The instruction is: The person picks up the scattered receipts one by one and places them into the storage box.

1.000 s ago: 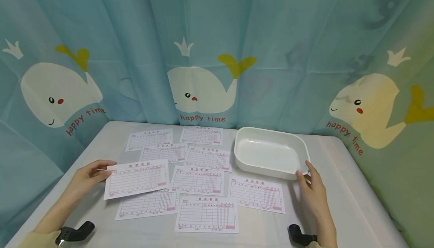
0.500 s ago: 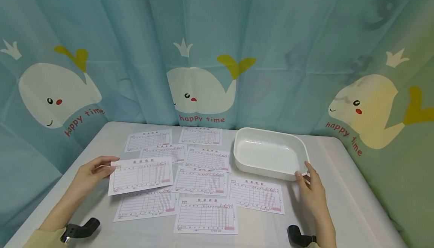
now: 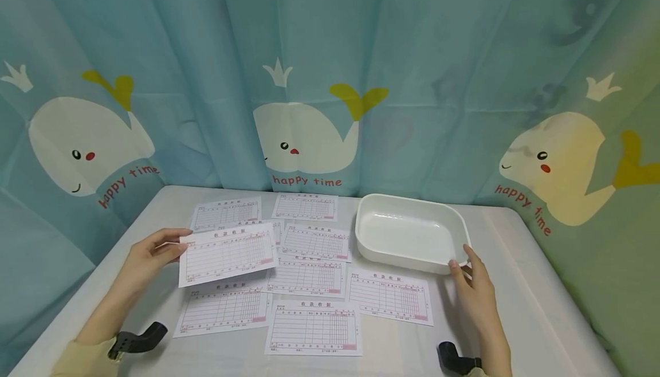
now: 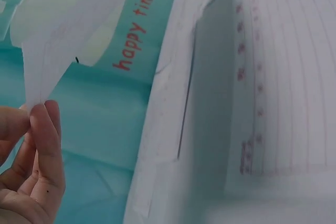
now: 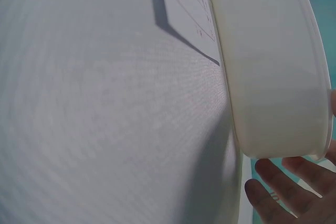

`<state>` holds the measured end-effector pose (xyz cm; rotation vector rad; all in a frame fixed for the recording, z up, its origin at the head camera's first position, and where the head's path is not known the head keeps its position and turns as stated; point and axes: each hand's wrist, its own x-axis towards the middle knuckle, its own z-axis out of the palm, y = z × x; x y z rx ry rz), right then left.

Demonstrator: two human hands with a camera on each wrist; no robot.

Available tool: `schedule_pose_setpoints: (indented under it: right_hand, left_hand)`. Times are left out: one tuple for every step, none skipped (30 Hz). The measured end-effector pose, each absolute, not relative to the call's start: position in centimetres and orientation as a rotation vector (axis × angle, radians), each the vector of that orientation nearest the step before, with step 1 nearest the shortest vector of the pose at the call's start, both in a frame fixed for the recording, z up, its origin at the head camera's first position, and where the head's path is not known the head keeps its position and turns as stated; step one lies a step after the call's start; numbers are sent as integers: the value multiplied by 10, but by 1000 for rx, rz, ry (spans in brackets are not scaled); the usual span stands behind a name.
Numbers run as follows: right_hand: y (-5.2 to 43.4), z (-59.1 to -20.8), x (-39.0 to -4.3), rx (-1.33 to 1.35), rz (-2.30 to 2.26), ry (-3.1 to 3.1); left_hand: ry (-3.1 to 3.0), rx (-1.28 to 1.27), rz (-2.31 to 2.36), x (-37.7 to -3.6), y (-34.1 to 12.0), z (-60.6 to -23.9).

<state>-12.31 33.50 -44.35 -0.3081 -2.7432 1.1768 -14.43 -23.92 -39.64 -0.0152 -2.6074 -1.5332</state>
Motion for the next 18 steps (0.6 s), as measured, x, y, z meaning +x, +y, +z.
schedule_pose_setpoints:
  right_hand:
    - [335,-444,-123,-306,1177,-2742]
    - [335,-444,-123,-305,1178,-2742]
    - [335,-444,-123,-301,1179,-2740]
    - [335,-443,-123,-298,1180,-2737]
    - [335,-443,-123,-297,1182,-2736]
    - [335,-443,-123,-294,1181,-2733]
    - [335,-442,-123,-290,1179,-2731]
    - [335,-442,-123,-286,1177,-2730]
    - [334,-441,-123,-282,1175,-2729]
    - [334,-441,-123,-279,1174,-2727]
    - [334,-441,-123,-278,1174,-2728]
    - [334,-441,-123,-276,1172,-2730]
    - [334,-440,-123,-275,1172,-2731]
    - [334,-440,-123,-278,1172,-2733]
    - [334,-441,-123,-281,1171,-2734]
    - [334,-441,-122,-283,1172,-2735]
    - [334,-442,-122,-286,1173,-2738]
    - [334,-442,-122,-287,1174,-2738]
  left_hand:
    - [-2598,-20,-1554,-146,-237,-396]
    - [-2589,-22,-1572,-147,-234,-396]
    - [-2581,-22,-1590,-149,-232,-397]
    - [-2576,-23,-1603,-151,-229,-397]
    - [-2566,-26,-1622,-153,-226,-398]
    - [-2559,-25,-1633,-154,-224,-398]
    - [-2553,-27,-1643,-156,-221,-399]
    - [-2546,-26,-1653,-158,-218,-400]
    - [-2539,-27,-1662,-160,-215,-401]
    - [-2530,-28,-1673,-162,-212,-401]
    - [-2516,-28,-1696,-163,-208,-401]
    - [-2507,-27,-1709,-165,-205,-402]
    - [-2497,-26,-1728,-166,-202,-402]
    - [-2487,-23,-1746,-167,-198,-402]
    - [-2476,-21,-1769,-169,-195,-402]
    - [-2466,-18,-1794,-170,-192,-402]
    - [-2462,-11,-1809,-171,-188,-401]
    - [-2461,-9,-1821,-172,-185,-401]
